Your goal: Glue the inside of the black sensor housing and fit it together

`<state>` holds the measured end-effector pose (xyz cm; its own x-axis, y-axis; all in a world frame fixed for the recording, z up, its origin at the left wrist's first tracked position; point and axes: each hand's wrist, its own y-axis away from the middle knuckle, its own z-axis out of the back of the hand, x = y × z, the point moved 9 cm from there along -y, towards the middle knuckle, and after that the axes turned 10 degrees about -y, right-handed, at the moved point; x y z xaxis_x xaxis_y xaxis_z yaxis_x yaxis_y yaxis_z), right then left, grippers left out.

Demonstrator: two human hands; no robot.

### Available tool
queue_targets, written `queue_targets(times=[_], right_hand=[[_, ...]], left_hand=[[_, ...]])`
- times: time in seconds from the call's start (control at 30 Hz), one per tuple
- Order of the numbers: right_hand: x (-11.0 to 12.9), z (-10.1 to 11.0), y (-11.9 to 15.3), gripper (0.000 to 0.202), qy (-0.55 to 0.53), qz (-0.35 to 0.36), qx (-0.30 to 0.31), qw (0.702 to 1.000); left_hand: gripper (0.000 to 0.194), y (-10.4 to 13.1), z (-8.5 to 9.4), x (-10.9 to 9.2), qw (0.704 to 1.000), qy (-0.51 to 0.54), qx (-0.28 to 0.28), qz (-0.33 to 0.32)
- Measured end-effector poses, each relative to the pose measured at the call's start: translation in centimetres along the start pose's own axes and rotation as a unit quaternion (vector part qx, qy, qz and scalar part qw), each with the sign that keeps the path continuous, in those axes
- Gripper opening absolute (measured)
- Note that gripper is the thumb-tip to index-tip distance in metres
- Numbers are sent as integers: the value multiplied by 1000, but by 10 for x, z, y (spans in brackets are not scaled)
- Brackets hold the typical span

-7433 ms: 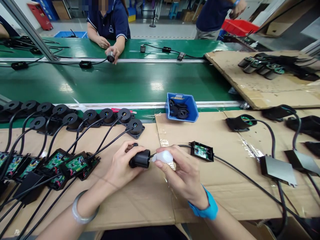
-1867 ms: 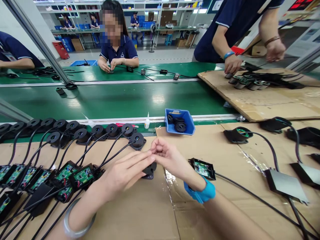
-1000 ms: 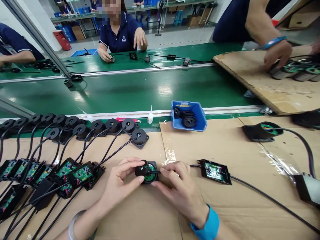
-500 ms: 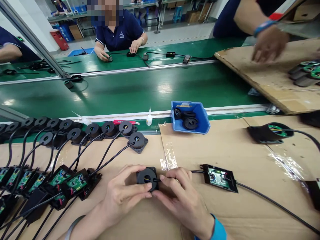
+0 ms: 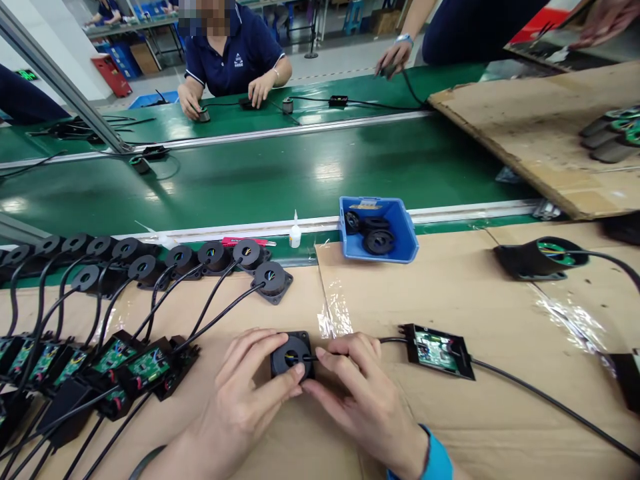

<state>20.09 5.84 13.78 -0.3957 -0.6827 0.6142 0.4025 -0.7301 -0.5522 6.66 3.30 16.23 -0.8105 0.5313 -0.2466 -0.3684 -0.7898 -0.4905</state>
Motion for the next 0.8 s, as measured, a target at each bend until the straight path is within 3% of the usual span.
queue_targets(times=[0.17,0.43,0.6,0.8], right_hand=[[4,2,-3,11,8,6,11,1000],[36,14,8,16,85,80,-17,993],[45,-5,15,27,106,88,44,989],[54,-23,14,38,176,120,11,977]], left_hand=[[15,-4,-4,-13,993,-97,31,-54],[12,-4,-18,-19,989,-99,83,-74],[17,1,-17,-16,986,-99,87,-103],[42,8,-17,-17,984,-87,78,-137]])
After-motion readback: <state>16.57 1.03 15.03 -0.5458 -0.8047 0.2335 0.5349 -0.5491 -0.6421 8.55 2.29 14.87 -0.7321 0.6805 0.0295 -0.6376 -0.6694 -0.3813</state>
